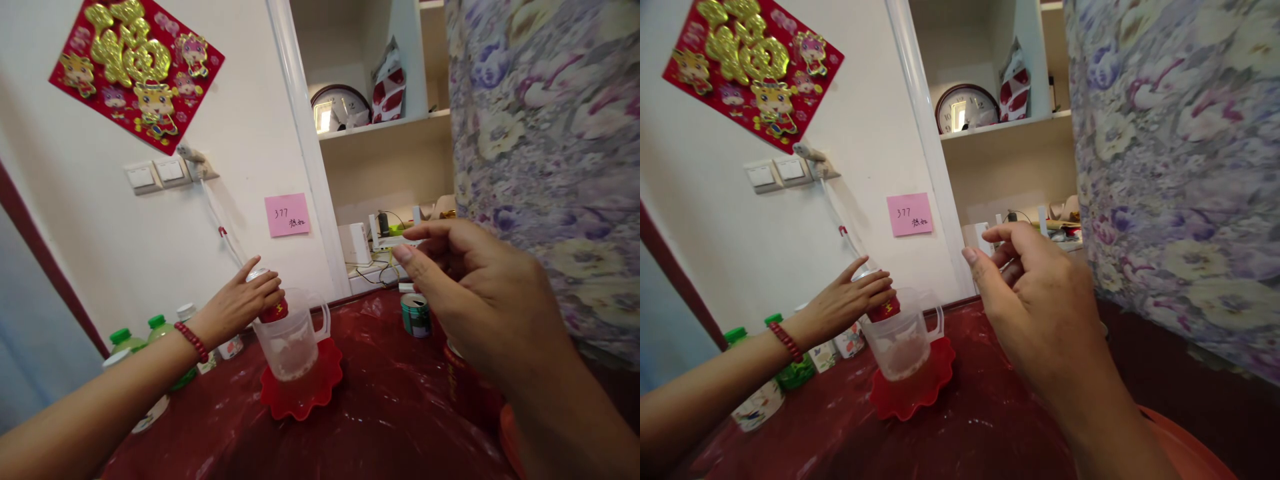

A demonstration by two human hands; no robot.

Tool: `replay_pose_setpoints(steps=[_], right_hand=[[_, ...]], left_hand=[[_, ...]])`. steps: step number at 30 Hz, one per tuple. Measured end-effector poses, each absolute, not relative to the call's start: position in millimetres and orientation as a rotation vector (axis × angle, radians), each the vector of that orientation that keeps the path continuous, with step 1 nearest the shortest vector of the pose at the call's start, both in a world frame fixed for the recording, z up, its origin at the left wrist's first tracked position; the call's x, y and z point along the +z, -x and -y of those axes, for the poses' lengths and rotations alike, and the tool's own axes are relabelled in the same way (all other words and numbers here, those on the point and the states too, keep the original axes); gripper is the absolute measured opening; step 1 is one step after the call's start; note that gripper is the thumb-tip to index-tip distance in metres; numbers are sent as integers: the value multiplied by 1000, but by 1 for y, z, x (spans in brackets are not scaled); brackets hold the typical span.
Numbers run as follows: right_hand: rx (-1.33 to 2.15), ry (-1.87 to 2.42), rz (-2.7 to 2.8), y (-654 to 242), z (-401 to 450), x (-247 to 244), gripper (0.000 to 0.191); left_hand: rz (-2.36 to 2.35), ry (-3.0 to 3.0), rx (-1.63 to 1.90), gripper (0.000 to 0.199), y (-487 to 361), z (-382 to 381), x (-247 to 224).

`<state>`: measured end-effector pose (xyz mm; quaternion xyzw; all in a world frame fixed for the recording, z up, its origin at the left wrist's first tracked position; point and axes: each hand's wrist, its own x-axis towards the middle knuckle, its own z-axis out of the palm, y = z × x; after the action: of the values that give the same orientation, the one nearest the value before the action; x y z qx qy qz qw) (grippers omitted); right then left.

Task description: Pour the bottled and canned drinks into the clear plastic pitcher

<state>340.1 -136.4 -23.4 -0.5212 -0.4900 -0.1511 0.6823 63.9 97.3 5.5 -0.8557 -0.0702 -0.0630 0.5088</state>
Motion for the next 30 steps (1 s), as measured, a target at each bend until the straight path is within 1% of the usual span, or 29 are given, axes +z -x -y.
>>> replay_pose_setpoints(steps=[23,30], right_hand=[[-355,1168,1109,-340,136,-22,22],[-353,1173,1118,-339,137,-23,20]], left_hand=[[150,2094,-170,44,-64,-98,6],[172,2098,-161,46,-63,-97,6]])
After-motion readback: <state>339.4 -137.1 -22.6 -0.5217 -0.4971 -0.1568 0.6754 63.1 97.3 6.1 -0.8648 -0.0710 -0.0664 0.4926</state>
